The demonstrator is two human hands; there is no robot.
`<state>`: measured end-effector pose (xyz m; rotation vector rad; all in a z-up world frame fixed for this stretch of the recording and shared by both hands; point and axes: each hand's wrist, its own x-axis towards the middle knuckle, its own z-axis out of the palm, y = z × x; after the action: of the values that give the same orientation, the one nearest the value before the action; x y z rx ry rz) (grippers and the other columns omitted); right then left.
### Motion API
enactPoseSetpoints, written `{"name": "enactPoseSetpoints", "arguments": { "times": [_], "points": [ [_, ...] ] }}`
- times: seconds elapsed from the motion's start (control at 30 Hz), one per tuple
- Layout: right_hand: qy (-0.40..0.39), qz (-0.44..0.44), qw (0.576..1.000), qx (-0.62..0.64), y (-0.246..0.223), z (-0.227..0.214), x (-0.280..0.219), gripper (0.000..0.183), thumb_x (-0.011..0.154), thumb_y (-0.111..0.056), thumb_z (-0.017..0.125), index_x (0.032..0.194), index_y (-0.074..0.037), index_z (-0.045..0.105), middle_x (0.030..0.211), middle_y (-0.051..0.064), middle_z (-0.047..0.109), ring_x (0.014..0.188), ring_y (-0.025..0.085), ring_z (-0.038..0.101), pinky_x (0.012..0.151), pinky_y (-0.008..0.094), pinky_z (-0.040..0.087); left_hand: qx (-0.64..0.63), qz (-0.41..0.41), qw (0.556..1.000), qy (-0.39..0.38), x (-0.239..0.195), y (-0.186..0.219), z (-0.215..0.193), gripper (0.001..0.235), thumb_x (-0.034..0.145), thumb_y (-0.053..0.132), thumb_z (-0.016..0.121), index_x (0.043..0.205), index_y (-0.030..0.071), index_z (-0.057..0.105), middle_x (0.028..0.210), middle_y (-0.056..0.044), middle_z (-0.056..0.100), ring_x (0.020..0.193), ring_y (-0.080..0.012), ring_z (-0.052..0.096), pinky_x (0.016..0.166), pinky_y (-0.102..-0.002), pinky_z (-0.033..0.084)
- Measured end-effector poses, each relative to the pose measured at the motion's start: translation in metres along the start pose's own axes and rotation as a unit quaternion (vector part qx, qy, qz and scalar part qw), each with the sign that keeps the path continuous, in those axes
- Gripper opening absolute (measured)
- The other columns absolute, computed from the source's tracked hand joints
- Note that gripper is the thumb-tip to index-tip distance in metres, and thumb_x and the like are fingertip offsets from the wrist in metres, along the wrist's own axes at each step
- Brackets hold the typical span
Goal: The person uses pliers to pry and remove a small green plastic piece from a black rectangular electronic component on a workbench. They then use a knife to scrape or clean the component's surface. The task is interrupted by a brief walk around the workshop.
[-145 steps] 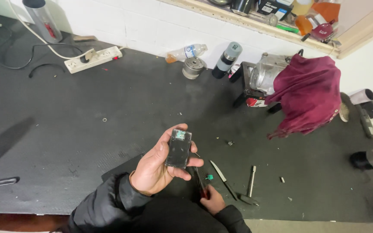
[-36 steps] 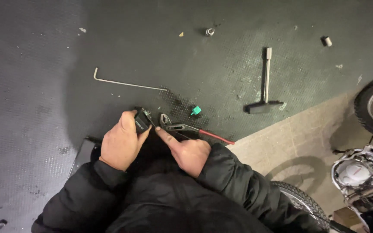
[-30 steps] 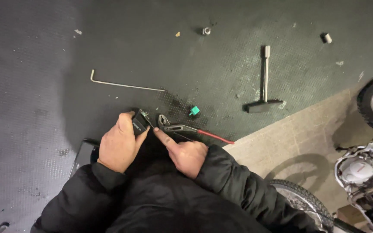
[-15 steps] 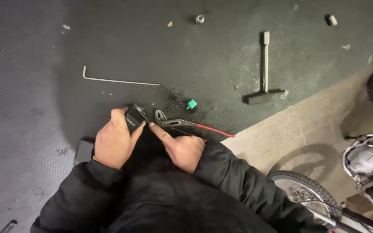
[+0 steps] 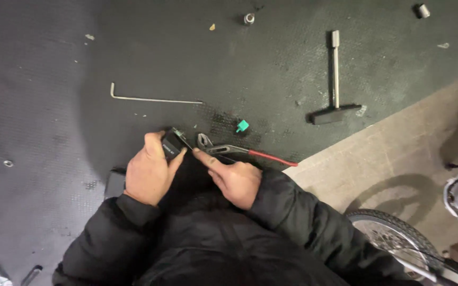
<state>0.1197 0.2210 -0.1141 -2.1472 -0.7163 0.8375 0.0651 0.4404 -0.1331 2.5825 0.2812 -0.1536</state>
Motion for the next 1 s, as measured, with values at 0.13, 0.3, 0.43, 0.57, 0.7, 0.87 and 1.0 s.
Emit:
{"name": "enactPoseSetpoints", "arguments": {
  "times": [0.13, 0.3, 0.43, 0.57, 0.7, 0.87, 1.0],
  "points": [
    [-0.008, 0.020, 0.999, -0.028, -0.011, -0.007, 0.002, 0.057, 0.096, -0.018, 0.062, 0.150, -0.029, 0.051, 0.070, 0.016, 0.069, 0.058, 0.033, 0.068, 0.057, 0.046, 0.055, -0.020, 0.007, 1.000, 0.010, 0.000, 0.004, -0.004, 0.051, 0.092, 0.032, 0.077, 0.121, -0.002, 0.052, 0.092, -0.022, 0.070, 0.079, -0.0400, 0.071, 0.066, -0.046, 0.056],
    [0.108, -0.099, 0.989, 0.002, -0.003, 0.001, -0.001, 0.056, 0.098, -0.012, 0.063, 0.152, -0.022, 0.051, 0.109, 0.019, 0.073, 0.086, 0.031, 0.073, 0.078, 0.041, 0.059, -0.004, 0.010, 1.000, 0.027, 0.002, 0.004, -0.003, 0.052, 0.090, 0.031, 0.078, 0.119, -0.003, 0.052, 0.092, -0.023, 0.070, 0.078, -0.0399, 0.070, 0.065, -0.045, 0.056],
    [0.126, -0.104, 0.985, -0.063, -0.002, 0.005, 0.002, 0.057, 0.094, -0.011, 0.063, 0.149, -0.022, 0.054, 0.112, 0.015, 0.074, 0.092, 0.030, 0.073, 0.086, 0.043, 0.056, -0.016, 0.008, 1.000, 0.009, 0.002, 0.001, 0.000, 0.051, 0.091, 0.032, 0.079, 0.118, -0.003, 0.052, 0.090, -0.023, 0.070, 0.078, -0.0396, 0.071, 0.066, -0.045, 0.056],
    [0.024, -0.004, 0.999, -0.037, -0.008, 0.000, 0.004, 0.054, 0.097, -0.015, 0.062, 0.149, -0.024, 0.053, 0.110, 0.015, 0.075, 0.085, 0.032, 0.073, 0.078, 0.042, 0.056, -0.015, 0.010, 1.000, 0.004, 0.003, 0.003, -0.002, 0.051, 0.093, 0.031, 0.078, 0.120, -0.003, 0.052, 0.092, -0.024, 0.070, 0.079, -0.0403, 0.070, 0.067, -0.045, 0.055],
    [0.010, -0.040, 0.987, 0.154, 0.012, 0.005, -0.002, 0.056, 0.102, -0.011, 0.055, 0.156, -0.017, 0.042, 0.129, 0.019, 0.069, 0.095, 0.034, 0.074, 0.083, 0.042, 0.059, -0.008, 0.007, 1.000, 0.016, 0.002, 0.005, -0.002, 0.054, 0.091, 0.031, 0.078, 0.122, -0.004, 0.050, 0.093, -0.025, 0.070, 0.082, -0.0424, 0.070, 0.068, -0.047, 0.055],
    [0.102, -0.083, 0.982, 0.135, 0.000, 0.003, 0.006, 0.054, 0.106, -0.013, 0.052, 0.157, -0.016, 0.037, 0.129, 0.023, 0.068, 0.084, 0.034, 0.073, 0.072, 0.042, 0.059, -0.027, 0.002, 1.000, 0.007, 0.000, 0.004, -0.002, 0.054, 0.091, 0.029, 0.078, 0.124, -0.003, 0.049, 0.100, -0.026, 0.070, 0.086, -0.0431, 0.070, 0.070, -0.047, 0.055],
    [0.016, 0.037, 0.999, 0.007, -0.007, 0.007, 0.016, 0.054, 0.102, -0.020, 0.058, 0.154, -0.025, 0.047, 0.066, 0.017, 0.065, 0.055, 0.031, 0.066, 0.057, 0.045, 0.051, -0.017, -0.016, 1.000, -0.014, 0.000, 0.002, -0.002, 0.057, 0.088, 0.029, 0.079, 0.124, -0.003, 0.049, 0.099, -0.026, 0.070, 0.086, -0.0440, 0.069, 0.070, -0.048, 0.055]
  ]
}}
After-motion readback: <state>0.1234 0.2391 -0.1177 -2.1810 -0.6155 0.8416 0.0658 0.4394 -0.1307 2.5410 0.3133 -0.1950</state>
